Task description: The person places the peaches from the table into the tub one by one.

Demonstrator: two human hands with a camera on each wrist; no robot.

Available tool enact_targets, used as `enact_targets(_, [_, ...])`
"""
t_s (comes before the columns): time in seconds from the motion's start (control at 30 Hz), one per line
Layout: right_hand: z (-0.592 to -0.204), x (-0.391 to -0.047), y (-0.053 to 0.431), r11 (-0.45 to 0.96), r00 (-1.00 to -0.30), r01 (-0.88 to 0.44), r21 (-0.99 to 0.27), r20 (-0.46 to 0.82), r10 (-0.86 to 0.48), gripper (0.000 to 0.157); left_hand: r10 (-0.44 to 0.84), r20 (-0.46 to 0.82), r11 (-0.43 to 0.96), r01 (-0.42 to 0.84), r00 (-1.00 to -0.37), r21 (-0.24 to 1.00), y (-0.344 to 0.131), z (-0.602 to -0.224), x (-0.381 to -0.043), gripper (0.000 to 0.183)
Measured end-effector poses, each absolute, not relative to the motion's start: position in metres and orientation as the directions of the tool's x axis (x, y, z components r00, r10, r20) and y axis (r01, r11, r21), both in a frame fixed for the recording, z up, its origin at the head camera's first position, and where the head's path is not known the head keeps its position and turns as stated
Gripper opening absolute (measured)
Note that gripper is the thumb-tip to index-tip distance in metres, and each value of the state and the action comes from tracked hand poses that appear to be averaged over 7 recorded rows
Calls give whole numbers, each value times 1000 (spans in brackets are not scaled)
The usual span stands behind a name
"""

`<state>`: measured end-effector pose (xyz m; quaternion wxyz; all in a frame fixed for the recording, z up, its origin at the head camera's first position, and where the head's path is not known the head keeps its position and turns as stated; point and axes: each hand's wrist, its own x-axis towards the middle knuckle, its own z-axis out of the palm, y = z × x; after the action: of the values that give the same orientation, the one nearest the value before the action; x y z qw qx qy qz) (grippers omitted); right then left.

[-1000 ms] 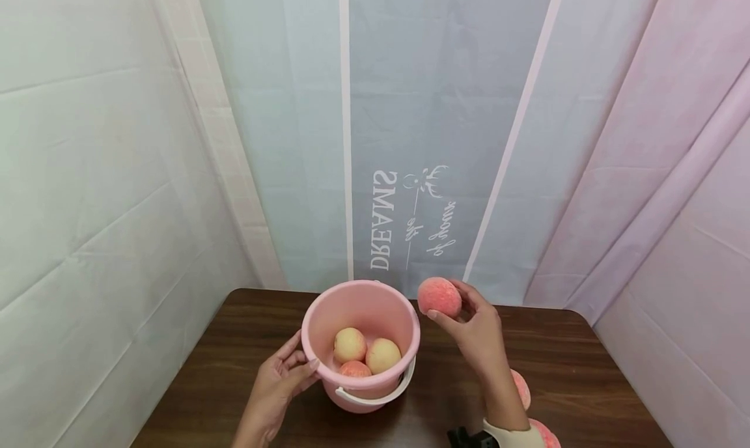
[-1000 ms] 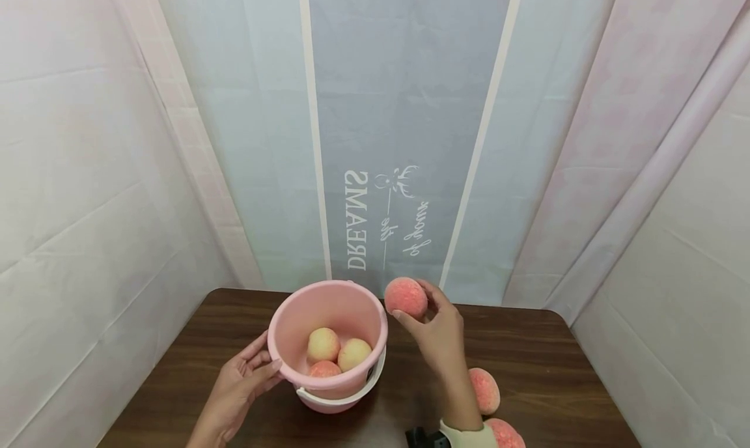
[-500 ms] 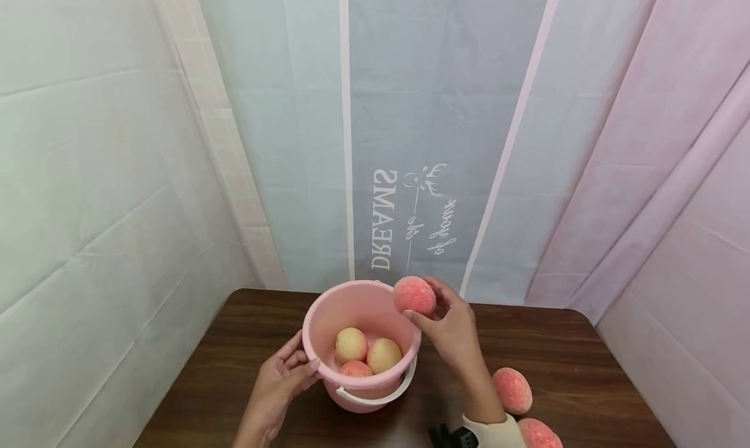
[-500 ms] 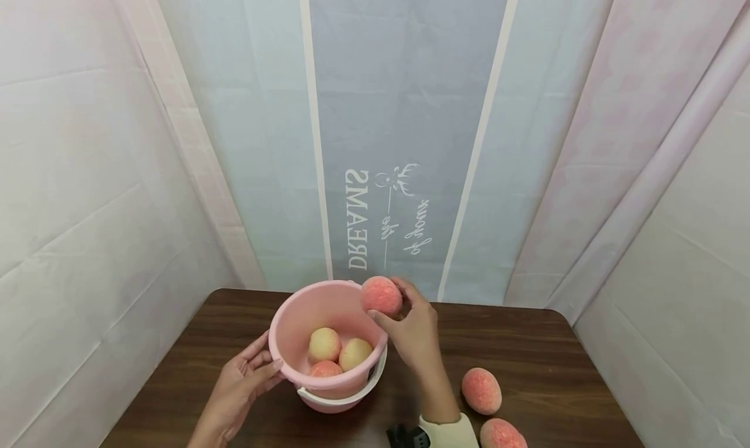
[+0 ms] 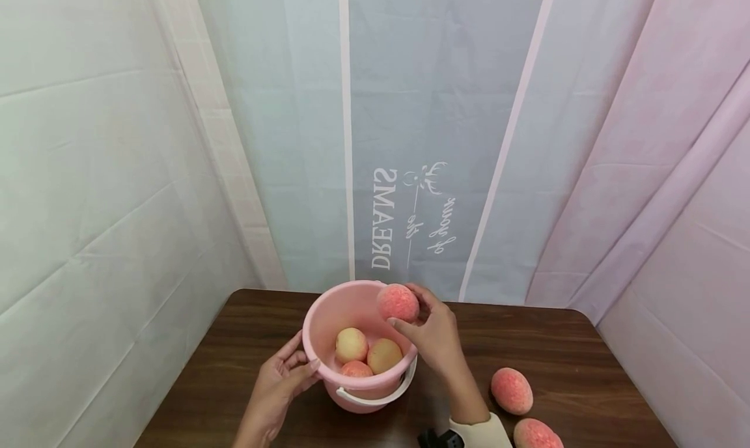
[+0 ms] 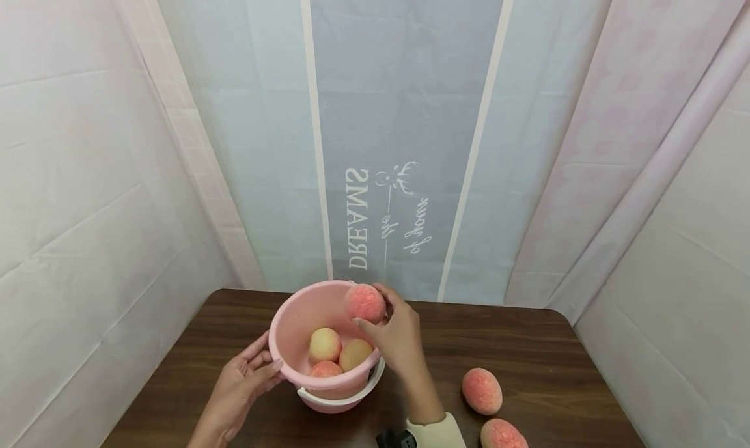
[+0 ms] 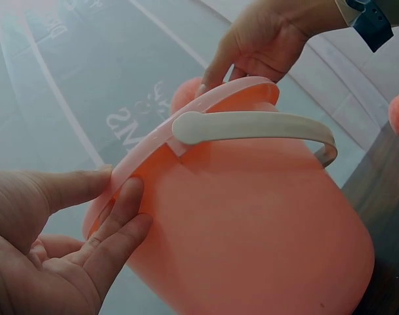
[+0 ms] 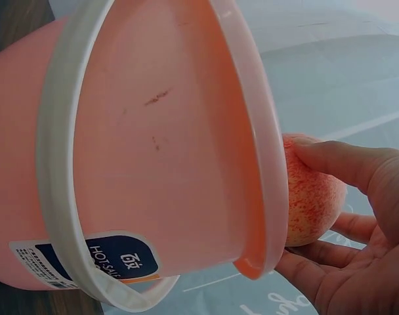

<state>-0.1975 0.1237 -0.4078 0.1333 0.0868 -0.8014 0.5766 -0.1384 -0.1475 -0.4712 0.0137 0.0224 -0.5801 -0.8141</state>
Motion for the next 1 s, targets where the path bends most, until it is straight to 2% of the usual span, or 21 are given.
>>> enact_targets(0.6, [-418, -195, 122, 351, -933, -334, -875, 360, 9, 66, -54, 3, -333, 20, -999, 943, -147, -480, -134, 75])
enact_targets(1.0, [-422, -194, 131, 291, -928, -351, -890, 373, 22, 63, -61, 6, -314, 25, -998, 949, -145, -481, -135, 75])
